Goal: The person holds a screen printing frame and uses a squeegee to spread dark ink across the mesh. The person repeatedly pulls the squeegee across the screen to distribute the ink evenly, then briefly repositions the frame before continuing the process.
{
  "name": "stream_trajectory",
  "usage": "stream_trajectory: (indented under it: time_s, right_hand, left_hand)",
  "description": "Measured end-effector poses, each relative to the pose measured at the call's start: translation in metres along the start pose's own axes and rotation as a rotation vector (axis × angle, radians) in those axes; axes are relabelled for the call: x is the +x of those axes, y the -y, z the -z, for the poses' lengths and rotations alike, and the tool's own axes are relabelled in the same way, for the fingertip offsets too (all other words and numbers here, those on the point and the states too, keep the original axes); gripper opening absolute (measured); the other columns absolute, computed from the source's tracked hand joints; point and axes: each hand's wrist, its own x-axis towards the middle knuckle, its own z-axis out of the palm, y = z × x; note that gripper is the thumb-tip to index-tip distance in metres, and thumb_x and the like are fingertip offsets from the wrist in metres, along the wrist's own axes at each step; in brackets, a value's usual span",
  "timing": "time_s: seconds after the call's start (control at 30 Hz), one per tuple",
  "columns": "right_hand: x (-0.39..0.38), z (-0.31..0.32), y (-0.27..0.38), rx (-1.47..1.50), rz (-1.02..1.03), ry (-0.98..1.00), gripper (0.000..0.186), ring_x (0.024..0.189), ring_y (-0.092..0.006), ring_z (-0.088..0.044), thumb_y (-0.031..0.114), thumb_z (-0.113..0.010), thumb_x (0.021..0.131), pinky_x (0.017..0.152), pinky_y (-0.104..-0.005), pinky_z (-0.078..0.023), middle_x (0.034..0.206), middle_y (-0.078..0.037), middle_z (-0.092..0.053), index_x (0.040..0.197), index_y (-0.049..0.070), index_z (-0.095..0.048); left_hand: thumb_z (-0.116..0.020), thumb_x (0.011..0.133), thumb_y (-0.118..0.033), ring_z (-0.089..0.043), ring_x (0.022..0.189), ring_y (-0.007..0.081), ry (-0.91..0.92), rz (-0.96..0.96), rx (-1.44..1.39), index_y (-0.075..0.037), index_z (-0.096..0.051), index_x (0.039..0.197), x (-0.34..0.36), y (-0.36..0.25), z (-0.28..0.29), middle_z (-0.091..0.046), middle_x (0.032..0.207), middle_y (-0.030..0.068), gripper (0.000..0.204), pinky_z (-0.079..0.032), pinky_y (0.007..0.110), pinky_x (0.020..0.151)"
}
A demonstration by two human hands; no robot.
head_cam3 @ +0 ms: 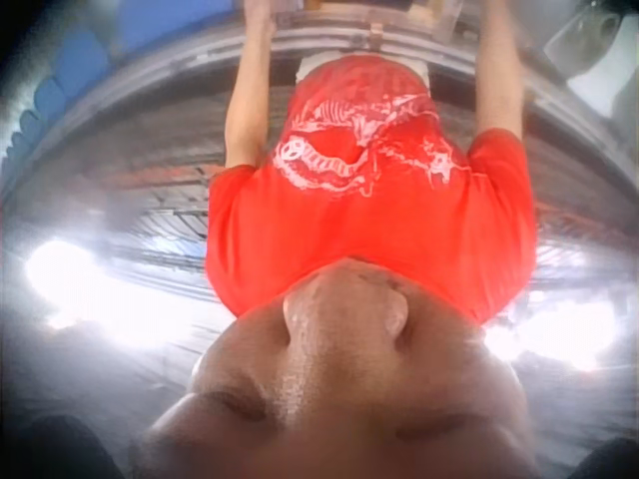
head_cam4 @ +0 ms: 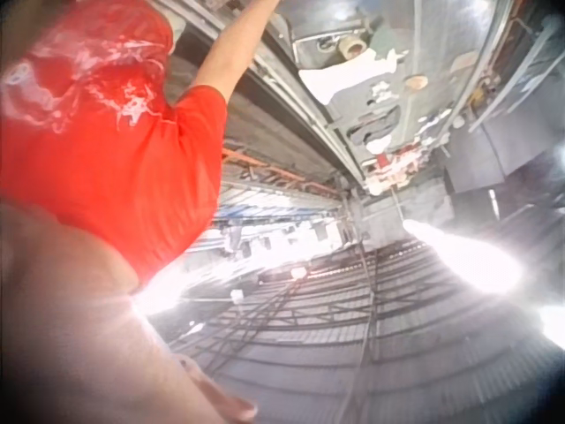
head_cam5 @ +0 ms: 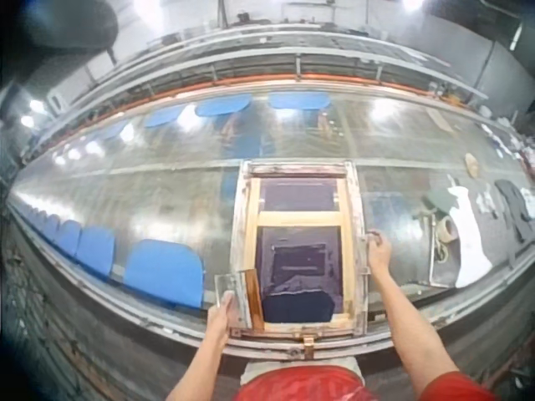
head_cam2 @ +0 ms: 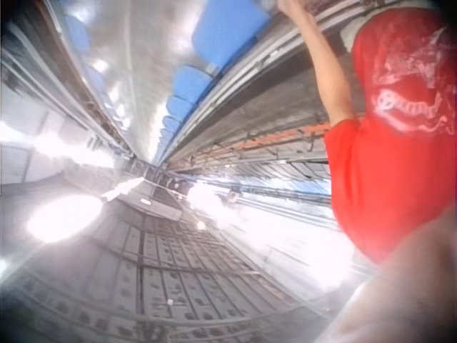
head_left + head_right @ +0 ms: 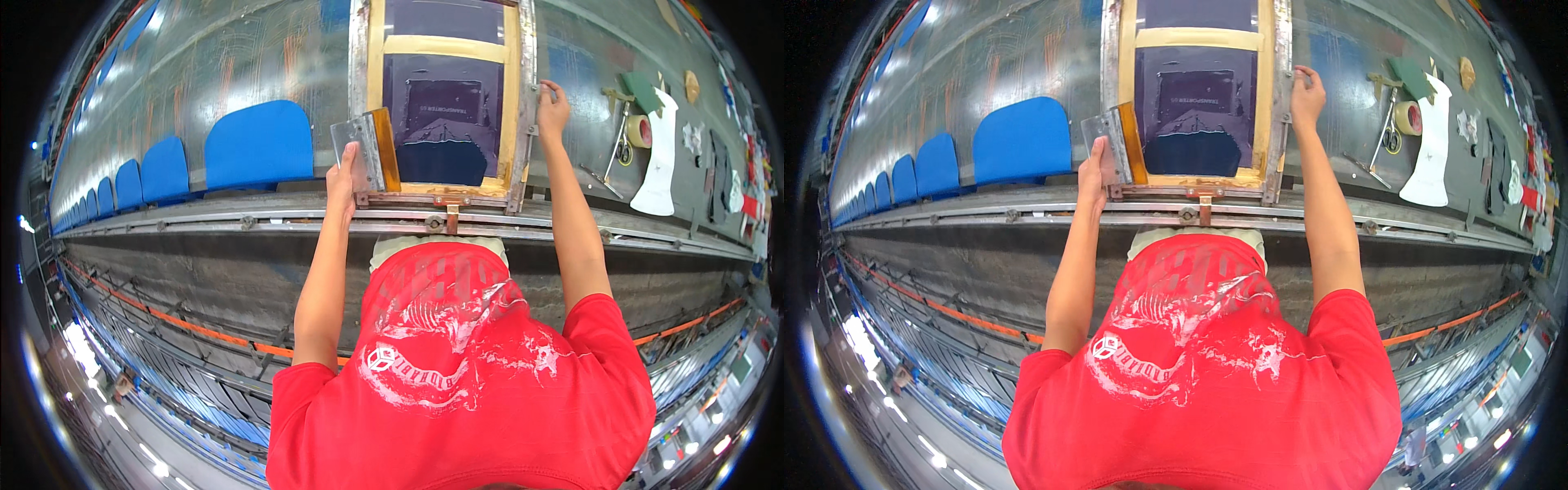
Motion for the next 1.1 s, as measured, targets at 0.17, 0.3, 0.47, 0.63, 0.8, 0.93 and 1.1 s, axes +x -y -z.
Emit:
stream_trajectory:
  time_s: [0.17, 0.3, 0.47, 0.63, 0.8, 0.93, 1.1]
  right_hand:
    - [-0.006, -0.018, -0.017, -0.119, -0.049, -0.027, 0.018, 0.062, -0.0174, -0.055, 0.028, -0.066, 0.095, 0.065, -0.0361, -0.046, 0.069, -0.006, -0.062, 0.105, 0.015, -0.074]
    - [-0.011, -0.029, -0.032, -0.154, -0.005, -0.073, 0.020, 0.073, -0.0330, -0.066, 0.034, -0.064, 0.095, 0.070, -0.0437, -0.049, 0.076, -0.013, -0.069, 0.105, 0.019, -0.074]
    - [0.001, -0.040, -0.053, -0.245, -0.056, 0.007, 0.023, 0.089, -0.0408, -0.068, 0.038, -0.059, 0.096, 0.079, -0.0491, -0.051, 0.092, -0.017, -0.073, 0.112, 0.024, -0.070]
    - [0.001, -0.050, -0.060, -0.194, -0.086, 0.034, 0.025, 0.097, -0.0418, -0.068, 0.039, -0.059, 0.095, 0.086, -0.0495, -0.051, 0.098, -0.018, -0.073, 0.113, 0.026, -0.070]
    - [0.005, -0.050, -0.067, -0.182, -0.097, 0.051, 0.024, 0.096, -0.0410, -0.068, 0.038, -0.059, 0.095, 0.084, -0.0488, -0.052, 0.096, -0.018, -0.073, 0.114, 0.026, -0.070]
    - [0.007, -0.050, -0.076, -0.150, -0.092, 0.008, 0.024, 0.095, -0.0403, -0.068, 0.036, -0.057, 0.097, 0.082, -0.0488, -0.052, 0.094, -0.018, -0.073, 0.113, 0.025, -0.071]
    - [-0.004, -0.039, -0.044, -0.196, -0.145, 0.066, 0.024, 0.093, -0.0405, -0.068, 0.036, -0.055, 0.099, 0.081, -0.0496, -0.052, 0.095, -0.017, -0.073, 0.113, 0.024, -0.071]
  left_hand:
    - [-0.074, 0.091, -0.046, -0.062, 0.089, 0.0112, -0.126, -0.086, 0.067, -0.004, -0.070, 0.109, 0.024, 0.029, -0.007, -0.068, 0.102, 0.0034, 0.045, -0.050, 0.028, 0.080]
    - [-0.078, 0.090, -0.039, -0.061, 0.077, 0.0106, 0.005, -0.287, 0.138, -0.004, -0.068, 0.109, 0.020, 0.008, -0.018, -0.066, 0.093, 0.0004, 0.041, -0.051, 0.029, 0.070]
    - [-0.072, 0.079, -0.008, -0.071, 0.081, 0.0190, 0.234, -0.576, 0.988, -0.005, -0.071, 0.113, 0.035, 0.022, -0.062, -0.072, 0.087, 0.0122, 0.034, -0.054, 0.033, 0.076]
    - [-0.072, 0.074, -0.005, -0.067, 0.103, 0.0243, 0.324, -1.271, 1.266, -0.019, -0.071, 0.115, 0.032, 0.076, -0.127, -0.073, 0.109, 0.0033, 0.044, -0.052, 0.040, 0.082]
    - [-0.072, 0.073, -0.007, -0.063, 0.109, 0.0226, 0.468, -1.333, 1.482, -0.020, -0.067, 0.120, 0.013, 0.104, -0.116, -0.068, 0.120, 0.0005, 0.049, -0.049, 0.037, 0.083]
    - [-0.069, 0.075, -0.002, -0.066, 0.103, 0.0260, 0.489, -1.267, 1.385, -0.018, -0.070, 0.115, 0.022, 0.093, -0.075, -0.072, 0.112, 0.0031, 0.043, -0.052, 0.039, 0.080]
    - [-0.069, 0.077, -0.009, -0.069, 0.086, 0.0328, 0.305, -0.646, 1.249, -0.008, -0.072, 0.109, 0.023, 0.049, -0.077, -0.073, 0.095, 0.0129, 0.032, -0.054, 0.039, 0.077]
